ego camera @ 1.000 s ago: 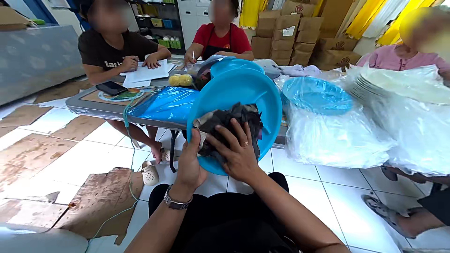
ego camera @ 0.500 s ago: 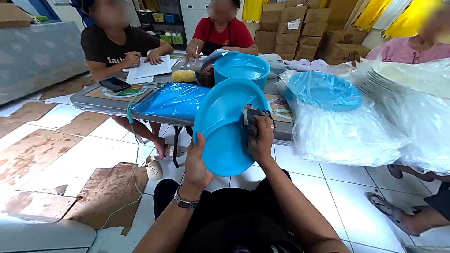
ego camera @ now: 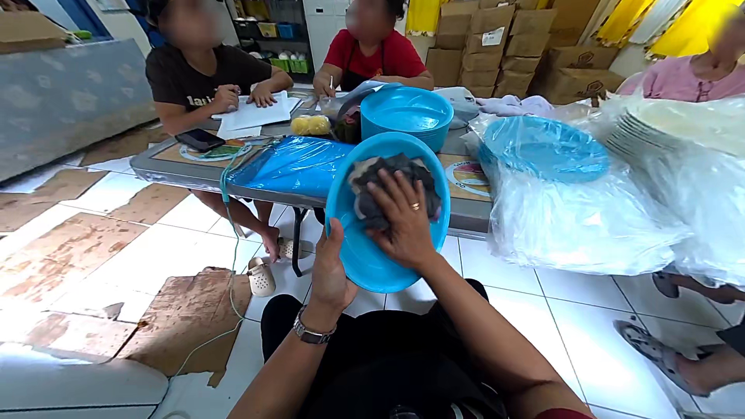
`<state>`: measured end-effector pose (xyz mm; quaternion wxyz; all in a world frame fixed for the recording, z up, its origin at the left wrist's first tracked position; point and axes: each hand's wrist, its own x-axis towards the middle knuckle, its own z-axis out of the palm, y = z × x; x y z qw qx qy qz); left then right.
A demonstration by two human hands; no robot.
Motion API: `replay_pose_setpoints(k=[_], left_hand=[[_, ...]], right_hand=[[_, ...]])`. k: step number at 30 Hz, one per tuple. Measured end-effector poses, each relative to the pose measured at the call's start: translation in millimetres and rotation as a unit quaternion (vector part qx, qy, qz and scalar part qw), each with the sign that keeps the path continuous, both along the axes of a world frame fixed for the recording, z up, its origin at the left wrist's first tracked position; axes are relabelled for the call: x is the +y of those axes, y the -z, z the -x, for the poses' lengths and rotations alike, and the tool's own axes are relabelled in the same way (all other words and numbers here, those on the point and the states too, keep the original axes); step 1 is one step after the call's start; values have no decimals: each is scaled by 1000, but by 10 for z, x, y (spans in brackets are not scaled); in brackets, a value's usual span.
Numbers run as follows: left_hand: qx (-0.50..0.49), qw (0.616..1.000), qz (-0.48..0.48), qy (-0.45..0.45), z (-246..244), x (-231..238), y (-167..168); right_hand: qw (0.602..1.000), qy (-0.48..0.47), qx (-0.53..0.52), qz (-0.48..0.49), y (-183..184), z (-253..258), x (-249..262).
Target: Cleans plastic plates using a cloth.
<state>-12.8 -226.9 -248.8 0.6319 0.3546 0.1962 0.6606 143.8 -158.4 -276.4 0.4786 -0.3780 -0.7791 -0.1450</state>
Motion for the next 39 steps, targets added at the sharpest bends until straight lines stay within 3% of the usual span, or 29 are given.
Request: replay_pose_setpoints(k=[4,8,10,13,17,21,23,25,29,32,34,36,39], left_hand=[[-5,998,-22,-54,7,12,-81],[-23,998,-9,-66,-69,36,-62],[-33,997,-20,-69,-106,33,-29],[-7,998,-31,-55,-125,29,-31],[3,999,-20,-26,-96,17,-56],[-23,998,-53,-15,56,20,-81],[-12,995,-79,-54,87,1,-135],[4,993,-91,-78,80,-3,-171],[-7,992,-81,-99,7,28,-175],[9,994,-34,-102,-34,-13,-199],[44,991,25,-122,-21,-77,-260],[11,990,71,-123,29,-109,-372],[-29,994,49,-93,178,-157,-539]], right_hand=[[992,93,55,64,207,-319,119],[979,133,88,130,413,-198,-179],[974,114,94,170,472,-53,-388],[979,5,84,186,416,190,-637],[988,-92,-4,128,181,235,-592],[998,40,-8,49,172,-24,-323],[990,129,-3,49,221,-208,-247],[986,152,-2,64,310,-295,-259],[994,53,31,95,441,-57,-578],[996,-45,41,62,434,171,-853],[999,-50,-7,-2,385,185,-880],[996,-7,-54,-69,298,62,-774],[993,-8,-36,-112,149,-259,-587]])
